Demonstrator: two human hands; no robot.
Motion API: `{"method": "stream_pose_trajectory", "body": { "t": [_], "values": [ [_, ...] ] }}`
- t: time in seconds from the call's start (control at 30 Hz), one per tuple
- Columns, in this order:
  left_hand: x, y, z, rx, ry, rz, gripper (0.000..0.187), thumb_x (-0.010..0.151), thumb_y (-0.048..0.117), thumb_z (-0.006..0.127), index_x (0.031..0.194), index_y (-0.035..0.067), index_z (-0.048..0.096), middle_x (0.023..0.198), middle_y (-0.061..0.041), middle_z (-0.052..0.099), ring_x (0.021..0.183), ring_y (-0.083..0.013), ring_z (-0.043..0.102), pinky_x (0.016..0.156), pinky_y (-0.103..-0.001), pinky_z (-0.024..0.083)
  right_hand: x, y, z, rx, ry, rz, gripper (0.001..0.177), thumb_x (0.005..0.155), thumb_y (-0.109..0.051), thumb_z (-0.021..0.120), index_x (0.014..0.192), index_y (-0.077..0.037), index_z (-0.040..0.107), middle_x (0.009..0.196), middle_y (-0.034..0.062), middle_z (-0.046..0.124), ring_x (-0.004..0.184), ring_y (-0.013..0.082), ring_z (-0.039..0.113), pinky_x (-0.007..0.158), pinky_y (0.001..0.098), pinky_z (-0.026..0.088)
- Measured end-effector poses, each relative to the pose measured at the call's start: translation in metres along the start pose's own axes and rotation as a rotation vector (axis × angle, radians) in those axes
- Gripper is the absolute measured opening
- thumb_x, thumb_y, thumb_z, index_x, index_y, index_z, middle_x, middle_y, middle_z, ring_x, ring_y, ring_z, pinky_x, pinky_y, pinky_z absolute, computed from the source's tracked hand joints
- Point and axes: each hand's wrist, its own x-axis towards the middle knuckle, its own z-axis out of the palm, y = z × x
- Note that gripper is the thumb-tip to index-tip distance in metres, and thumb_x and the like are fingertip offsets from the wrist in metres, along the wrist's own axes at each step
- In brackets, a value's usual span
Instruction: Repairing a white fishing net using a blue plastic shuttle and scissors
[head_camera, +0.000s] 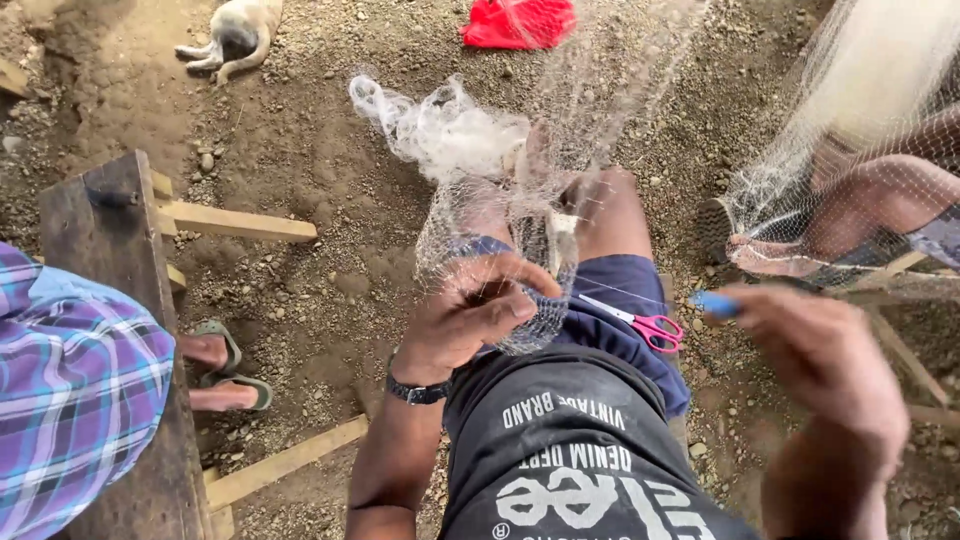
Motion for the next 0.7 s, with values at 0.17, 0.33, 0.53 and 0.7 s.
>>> {"method": "stream_pose_trajectory", "body": {
  "t": [0.17, 0.33, 0.53, 0.7],
  "values": [
    [0.011, 0.015, 0.024, 1.219, 0.478, -0.064, 0.031, 0.097, 0.05, 0.06, 0.108, 0.024, 0.072, 0.054, 0.007, 0.038, 0.049, -0.0065, 0.031, 0.047, -0.025, 0.027, 0.032, -0.081, 0.047, 0.614, -0.418, -0.428, 0.052, 0.113, -0.033, 0.026, 0.125, 0.002, 0.064, 0.083, 0.0077, 0.058, 0.062, 0.0201, 0.054, 0.055, 0.0355, 0.042],
    [0.015, 0.001, 0.044, 1.042, 0.585, 0.143, 0.031, 0.101, 0.037, 0.056, 0.109, 0.009, 0.068, 0.101, 0.003, 0.073, 0.075, -0.007, 0.055, 0.071, -0.024, 0.044, 0.067, -0.101, 0.082, 0.429, -0.391, -0.478, 0.037, 0.11, -0.024, 0.038, 0.124, 0.002, 0.06, 0.113, 0.0189, 0.057, 0.096, 0.0346, 0.061, 0.082, 0.0441, 0.05],
    [-0.006, -0.034, 0.0, 0.003, 0.501, 0.107, 0.034, 0.105, 0.032, 0.058, 0.1, 0.001, 0.071, 0.049, 0.007, 0.036, 0.036, -0.0017, 0.034, 0.036, -0.018, 0.033, 0.068, -0.046, 0.106, 0.575, 0.026, -0.244, 0.017, 0.097, -0.011, 0.052, 0.107, -0.005, 0.064, 0.092, 0.0103, 0.064, 0.078, 0.0278, 0.054, 0.063, 0.034, 0.048],
    [-0.005, -0.03, 0.001, -0.201, 0.402, 0.005, 0.034, 0.106, 0.031, 0.057, 0.1, 0.0, 0.068, 0.051, 0.007, 0.03, 0.037, -0.0012, 0.034, 0.035, -0.018, 0.03, 0.085, -0.04, 0.114, 0.584, 0.135, -0.097, 0.018, 0.09, -0.003, 0.07, 0.107, 0.001, 0.071, 0.086, 0.0121, 0.066, 0.063, 0.0198, 0.051, 0.054, 0.0283, 0.047]
  ]
}}
